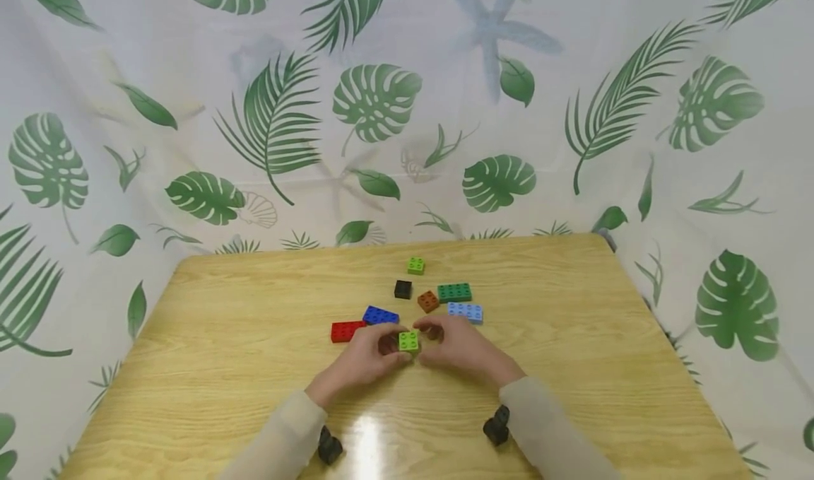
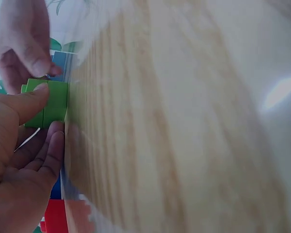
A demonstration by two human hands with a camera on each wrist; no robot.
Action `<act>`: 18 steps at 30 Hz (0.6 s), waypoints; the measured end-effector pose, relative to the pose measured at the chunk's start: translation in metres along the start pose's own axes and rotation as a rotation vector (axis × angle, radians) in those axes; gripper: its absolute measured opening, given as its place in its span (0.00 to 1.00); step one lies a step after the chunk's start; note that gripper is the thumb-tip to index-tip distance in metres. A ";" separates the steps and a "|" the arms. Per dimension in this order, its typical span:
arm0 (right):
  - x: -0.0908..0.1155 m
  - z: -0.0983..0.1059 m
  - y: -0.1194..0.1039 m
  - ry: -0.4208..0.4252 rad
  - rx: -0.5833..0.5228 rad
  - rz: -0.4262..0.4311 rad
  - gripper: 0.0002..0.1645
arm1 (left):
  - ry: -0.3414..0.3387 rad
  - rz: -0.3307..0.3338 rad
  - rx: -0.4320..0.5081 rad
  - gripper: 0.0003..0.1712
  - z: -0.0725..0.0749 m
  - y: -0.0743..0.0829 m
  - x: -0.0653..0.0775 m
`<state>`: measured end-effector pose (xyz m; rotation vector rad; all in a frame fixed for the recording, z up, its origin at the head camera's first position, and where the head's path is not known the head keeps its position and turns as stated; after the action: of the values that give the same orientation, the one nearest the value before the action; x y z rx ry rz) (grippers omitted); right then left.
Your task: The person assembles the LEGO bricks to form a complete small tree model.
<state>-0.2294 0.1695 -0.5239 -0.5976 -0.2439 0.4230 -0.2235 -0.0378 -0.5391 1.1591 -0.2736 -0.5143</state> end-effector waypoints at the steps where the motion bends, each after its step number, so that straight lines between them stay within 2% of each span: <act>1: -0.001 0.005 0.001 0.002 0.008 0.011 0.31 | 0.000 0.001 0.003 0.22 0.000 -0.001 0.000; 6: -0.013 0.028 0.004 0.095 0.051 0.043 0.27 | 0.001 0.001 0.014 0.23 0.000 -0.002 -0.001; 10: -0.026 0.043 0.007 0.166 0.040 0.004 0.26 | -0.001 -0.002 0.022 0.24 0.000 -0.004 -0.001; 14: -0.041 0.051 0.012 0.220 0.028 -0.021 0.26 | 0.000 -0.005 0.026 0.24 0.001 -0.006 -0.001; 18: -0.056 0.056 0.015 0.235 0.031 -0.024 0.27 | -0.005 -0.003 0.031 0.23 0.002 -0.007 0.000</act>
<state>-0.3022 0.1827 -0.4936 -0.6073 -0.0200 0.3292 -0.2265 -0.0414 -0.5446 1.1884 -0.2848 -0.5170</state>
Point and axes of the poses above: each hand's wrist, its own x-axis away from the middle knuckle, its own z-axis out of the back of the hand, y = z × x, the point moved 3 cm from there along -x, towards the middle knuckle, and after that the axes turned 14 degrees about x, right-handed, at the moved point
